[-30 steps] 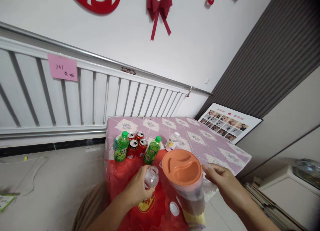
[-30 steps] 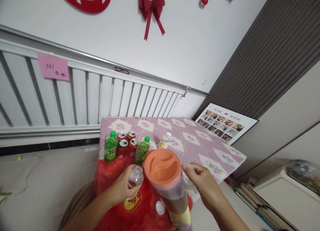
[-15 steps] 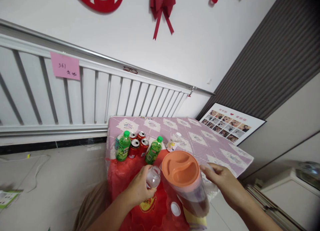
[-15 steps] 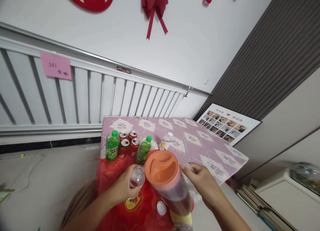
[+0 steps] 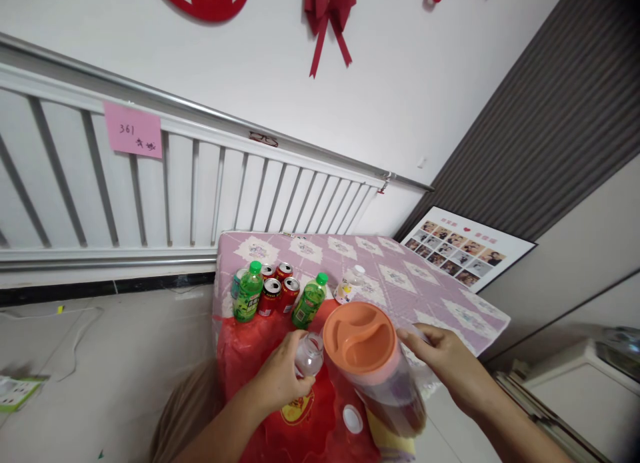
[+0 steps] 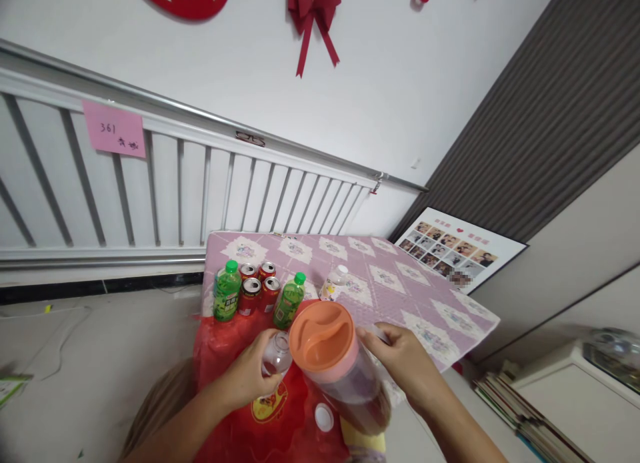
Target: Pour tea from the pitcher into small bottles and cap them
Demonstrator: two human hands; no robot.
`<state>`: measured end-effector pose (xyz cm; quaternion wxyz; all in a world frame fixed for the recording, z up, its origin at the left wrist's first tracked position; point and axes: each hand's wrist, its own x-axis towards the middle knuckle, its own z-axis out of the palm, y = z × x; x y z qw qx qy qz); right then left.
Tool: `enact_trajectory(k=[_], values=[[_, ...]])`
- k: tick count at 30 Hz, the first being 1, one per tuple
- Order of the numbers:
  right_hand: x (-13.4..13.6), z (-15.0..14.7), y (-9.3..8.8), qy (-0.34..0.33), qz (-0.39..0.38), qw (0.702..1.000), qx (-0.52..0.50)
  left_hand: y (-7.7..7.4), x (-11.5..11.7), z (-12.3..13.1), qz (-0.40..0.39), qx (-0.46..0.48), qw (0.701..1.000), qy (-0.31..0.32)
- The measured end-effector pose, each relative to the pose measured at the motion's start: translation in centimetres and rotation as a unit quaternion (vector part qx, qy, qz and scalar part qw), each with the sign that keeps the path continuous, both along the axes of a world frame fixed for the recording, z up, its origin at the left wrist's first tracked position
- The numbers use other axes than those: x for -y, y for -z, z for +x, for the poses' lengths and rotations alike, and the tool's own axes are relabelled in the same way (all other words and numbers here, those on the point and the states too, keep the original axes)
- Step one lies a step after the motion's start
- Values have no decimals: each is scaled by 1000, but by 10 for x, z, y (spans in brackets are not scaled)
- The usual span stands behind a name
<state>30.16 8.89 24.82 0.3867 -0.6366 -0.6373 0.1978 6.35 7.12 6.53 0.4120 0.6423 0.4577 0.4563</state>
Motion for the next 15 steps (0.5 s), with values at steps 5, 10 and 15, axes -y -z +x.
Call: enact_trajectory(k=[5,10,15], values=[[-2,0,-1,-57,-68,995,50,1,0,0,5,-4,1000,0],[-2,-1,-4,-74,-76,986,129,1,0,0,8,-4,1000,-1],[-2,-4,-7,-74,-92,981,153,3,-2,0,11,0,1000,-3]])
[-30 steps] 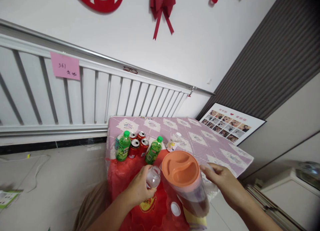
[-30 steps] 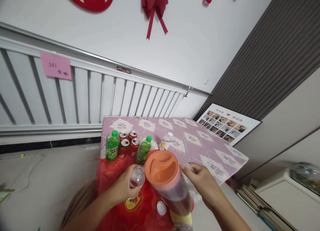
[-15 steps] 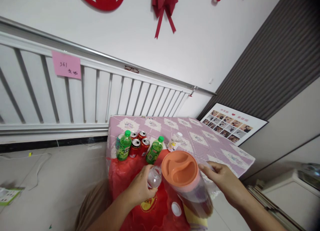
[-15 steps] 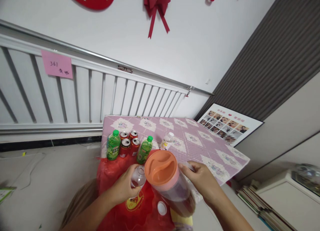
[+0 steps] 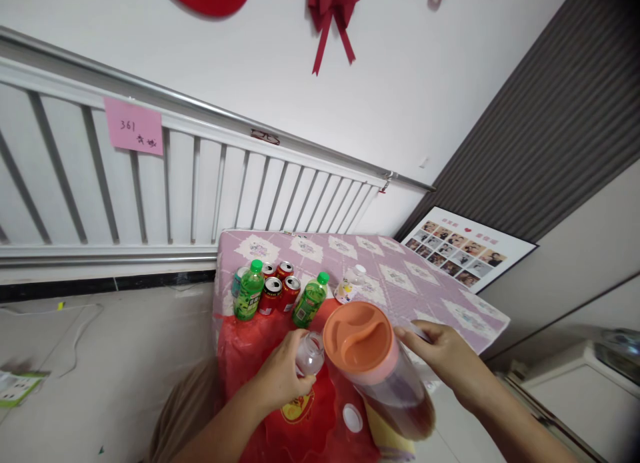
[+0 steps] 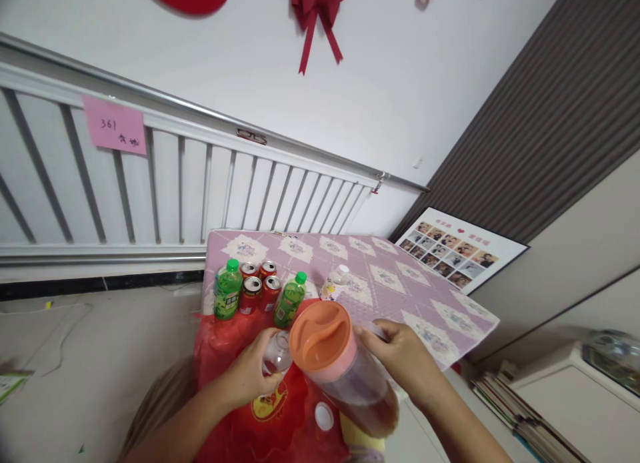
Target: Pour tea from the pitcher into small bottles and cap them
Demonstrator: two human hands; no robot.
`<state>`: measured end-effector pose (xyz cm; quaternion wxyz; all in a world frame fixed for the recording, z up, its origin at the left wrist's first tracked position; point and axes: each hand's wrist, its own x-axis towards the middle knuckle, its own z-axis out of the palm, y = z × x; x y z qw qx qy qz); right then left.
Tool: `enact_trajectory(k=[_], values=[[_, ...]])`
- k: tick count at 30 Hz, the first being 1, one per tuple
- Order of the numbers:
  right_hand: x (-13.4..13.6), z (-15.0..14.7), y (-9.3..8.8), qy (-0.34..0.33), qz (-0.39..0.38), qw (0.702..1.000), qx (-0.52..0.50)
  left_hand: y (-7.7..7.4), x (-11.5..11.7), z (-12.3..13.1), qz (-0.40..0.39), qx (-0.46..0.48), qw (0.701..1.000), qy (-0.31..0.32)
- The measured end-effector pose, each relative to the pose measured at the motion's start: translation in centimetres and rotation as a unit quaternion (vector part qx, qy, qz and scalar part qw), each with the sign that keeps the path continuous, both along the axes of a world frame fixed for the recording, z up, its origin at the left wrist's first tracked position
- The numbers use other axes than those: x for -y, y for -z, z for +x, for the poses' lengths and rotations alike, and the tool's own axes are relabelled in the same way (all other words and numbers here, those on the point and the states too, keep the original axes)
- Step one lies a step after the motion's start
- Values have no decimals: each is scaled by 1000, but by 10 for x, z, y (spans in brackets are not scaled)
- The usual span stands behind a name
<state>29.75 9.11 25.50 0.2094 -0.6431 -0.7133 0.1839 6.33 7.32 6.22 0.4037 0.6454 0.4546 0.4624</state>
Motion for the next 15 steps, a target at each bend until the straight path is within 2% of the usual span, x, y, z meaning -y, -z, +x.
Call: enact_trajectory(k=[15], values=[[-1,-5,-6,-7,-2,1000,24,5,-1,0,4,0,1000,2]])
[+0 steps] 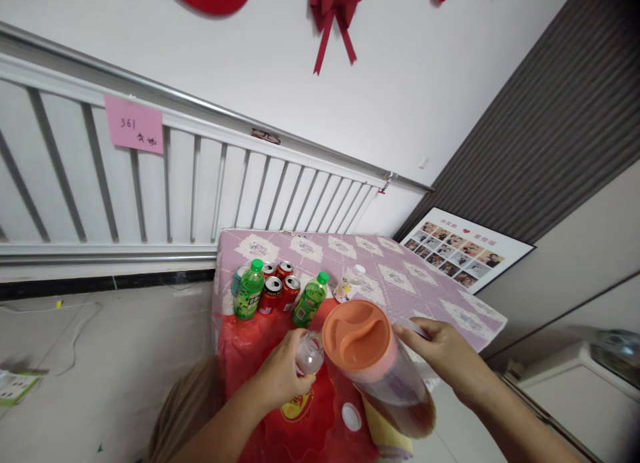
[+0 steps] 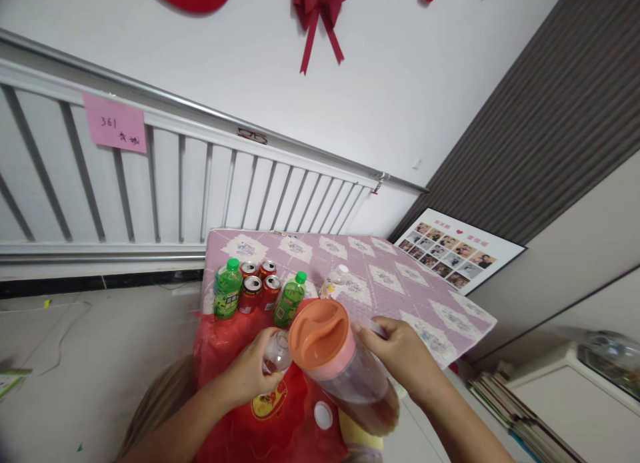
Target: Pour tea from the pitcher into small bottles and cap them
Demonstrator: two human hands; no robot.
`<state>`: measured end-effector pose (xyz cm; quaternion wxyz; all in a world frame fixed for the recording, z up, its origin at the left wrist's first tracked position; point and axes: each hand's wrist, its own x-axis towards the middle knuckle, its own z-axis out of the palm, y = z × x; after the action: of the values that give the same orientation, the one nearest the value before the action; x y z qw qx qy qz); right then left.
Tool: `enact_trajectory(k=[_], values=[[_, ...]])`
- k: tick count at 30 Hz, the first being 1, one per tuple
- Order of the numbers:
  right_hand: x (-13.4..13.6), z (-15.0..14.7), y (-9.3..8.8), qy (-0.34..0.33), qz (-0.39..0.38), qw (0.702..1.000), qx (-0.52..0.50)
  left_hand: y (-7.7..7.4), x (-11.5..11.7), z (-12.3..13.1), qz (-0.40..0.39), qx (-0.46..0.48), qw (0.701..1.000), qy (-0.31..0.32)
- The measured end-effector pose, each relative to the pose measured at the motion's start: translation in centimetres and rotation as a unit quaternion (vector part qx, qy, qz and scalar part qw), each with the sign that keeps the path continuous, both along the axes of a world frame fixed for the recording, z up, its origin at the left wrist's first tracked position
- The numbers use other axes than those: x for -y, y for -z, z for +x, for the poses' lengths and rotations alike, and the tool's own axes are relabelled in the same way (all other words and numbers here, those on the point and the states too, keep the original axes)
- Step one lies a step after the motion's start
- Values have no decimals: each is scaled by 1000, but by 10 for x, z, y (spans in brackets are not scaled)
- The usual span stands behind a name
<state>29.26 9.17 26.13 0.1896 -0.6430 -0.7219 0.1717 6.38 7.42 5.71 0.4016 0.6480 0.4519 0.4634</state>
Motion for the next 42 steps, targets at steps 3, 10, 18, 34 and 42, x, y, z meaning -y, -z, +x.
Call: enact_trajectory(k=[3,10,18,34,42], values=[[0,0,0,0,12,1000,8,0,0,0,0,0,1000,-1],[0,0,-1,-6,21,1000,2,3,-1,1,-2,0,1000,0],[0,-2,-4,7,14,1000,13,4,-1,1,-3,5,1000,-1],[4,1,-10,-3,23,1000,2,3,1,2,1,13,1000,1],[4,3,-12,10,15,1000,8,3,2,2,0,17,1000,1]])
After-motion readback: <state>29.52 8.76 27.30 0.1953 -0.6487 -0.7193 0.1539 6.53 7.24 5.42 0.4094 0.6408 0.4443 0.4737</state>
